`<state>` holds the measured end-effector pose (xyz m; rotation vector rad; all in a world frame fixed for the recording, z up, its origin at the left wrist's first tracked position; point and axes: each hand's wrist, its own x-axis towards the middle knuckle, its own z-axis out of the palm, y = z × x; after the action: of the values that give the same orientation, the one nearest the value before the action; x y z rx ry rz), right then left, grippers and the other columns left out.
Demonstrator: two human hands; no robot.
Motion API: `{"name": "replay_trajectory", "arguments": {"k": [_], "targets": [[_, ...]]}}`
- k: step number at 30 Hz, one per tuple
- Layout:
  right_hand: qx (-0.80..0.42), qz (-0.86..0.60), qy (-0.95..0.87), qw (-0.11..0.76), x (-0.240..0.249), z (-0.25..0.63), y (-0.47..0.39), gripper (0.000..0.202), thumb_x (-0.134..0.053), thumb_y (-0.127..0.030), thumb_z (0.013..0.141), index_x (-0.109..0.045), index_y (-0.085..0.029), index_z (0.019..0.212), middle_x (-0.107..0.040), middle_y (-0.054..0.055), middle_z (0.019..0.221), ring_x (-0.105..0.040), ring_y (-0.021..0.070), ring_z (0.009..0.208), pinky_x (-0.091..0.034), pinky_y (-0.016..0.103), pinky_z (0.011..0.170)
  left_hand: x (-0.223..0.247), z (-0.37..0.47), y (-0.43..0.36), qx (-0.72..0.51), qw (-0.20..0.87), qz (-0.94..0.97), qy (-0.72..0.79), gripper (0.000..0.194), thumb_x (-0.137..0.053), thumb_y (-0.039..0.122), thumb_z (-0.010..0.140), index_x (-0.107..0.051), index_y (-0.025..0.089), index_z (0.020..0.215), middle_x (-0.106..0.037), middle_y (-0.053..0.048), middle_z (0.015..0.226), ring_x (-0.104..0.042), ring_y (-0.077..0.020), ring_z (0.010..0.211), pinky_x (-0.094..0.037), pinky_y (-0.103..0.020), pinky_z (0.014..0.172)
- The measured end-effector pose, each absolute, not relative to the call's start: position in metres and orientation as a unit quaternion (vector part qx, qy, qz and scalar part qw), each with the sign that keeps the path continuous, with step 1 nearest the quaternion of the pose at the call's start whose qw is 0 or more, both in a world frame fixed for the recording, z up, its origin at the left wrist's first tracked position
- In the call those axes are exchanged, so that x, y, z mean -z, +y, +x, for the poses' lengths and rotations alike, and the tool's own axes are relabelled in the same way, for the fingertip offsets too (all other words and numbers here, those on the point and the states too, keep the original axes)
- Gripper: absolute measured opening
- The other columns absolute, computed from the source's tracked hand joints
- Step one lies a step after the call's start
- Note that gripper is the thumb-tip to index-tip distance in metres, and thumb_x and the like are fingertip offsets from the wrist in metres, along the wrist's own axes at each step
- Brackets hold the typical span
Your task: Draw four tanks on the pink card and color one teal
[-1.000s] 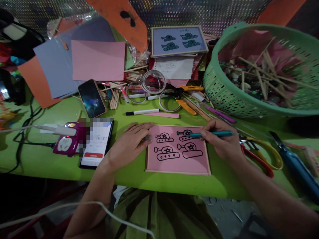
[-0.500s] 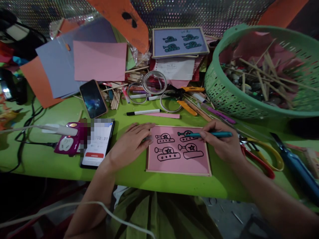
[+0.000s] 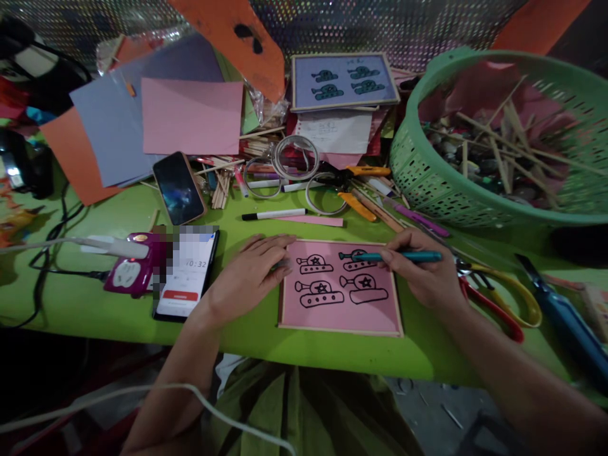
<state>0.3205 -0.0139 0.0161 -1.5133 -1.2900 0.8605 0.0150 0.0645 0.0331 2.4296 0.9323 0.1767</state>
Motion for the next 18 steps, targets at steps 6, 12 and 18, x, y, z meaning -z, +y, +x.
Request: {"name": "replay_trajectory", "arguments": {"k": [6,12,18], "targets": [[-0.351,-0.609,-0.535,0.469,-0.0148,0.3218,-0.0143,0.017,-0.079,-0.030,0.084,-0.066,-0.025,0.074,-0.065,-0.001,0.063,-0.060,0.0163,0.057,-0.046,0.029,0.054,-0.0337,0.0158,0.0646,-0.059,0.265,0.897,0.348,0.024,-0.043,0.033,0.108,-0.063,0.022,0.111,-0.061,-0.007,0.151,-0.055,-0.0244,0.141,-0.035,-0.052,0.124],[-0.341,-0.618,-0.531,0.469,-0.0119,0.3221,-0.0138,0.018,-0.079,-0.032,0.085,-0.066,-0.024,0.075,-0.065,0.000,0.065,-0.059,0.0160,0.058,-0.045,0.029,0.054,-0.0337,0.0152,0.0641,-0.059,0.260,0.899,0.348,0.022,-0.043,0.033,0.108,-0.063,0.023,0.110,-0.061,-0.006,0.151,-0.055,-0.0238,0.142,-0.036,-0.052,0.123],[-0.343,-0.617,-0.533,0.466,-0.0129,0.3221,-0.0134,0.013,-0.076,-0.022,0.084,-0.066,-0.024,0.076,-0.065,-0.001,0.065,-0.060,0.0157,0.059,-0.046,0.028,0.055,-0.0340,0.0153,0.0645,-0.066,0.263,0.899,0.345,0.024,-0.042,0.034,0.108,-0.062,0.022,0.110,-0.062,-0.007,0.150,-0.057,-0.0245,0.140,-0.037,-0.052,0.123]]}}
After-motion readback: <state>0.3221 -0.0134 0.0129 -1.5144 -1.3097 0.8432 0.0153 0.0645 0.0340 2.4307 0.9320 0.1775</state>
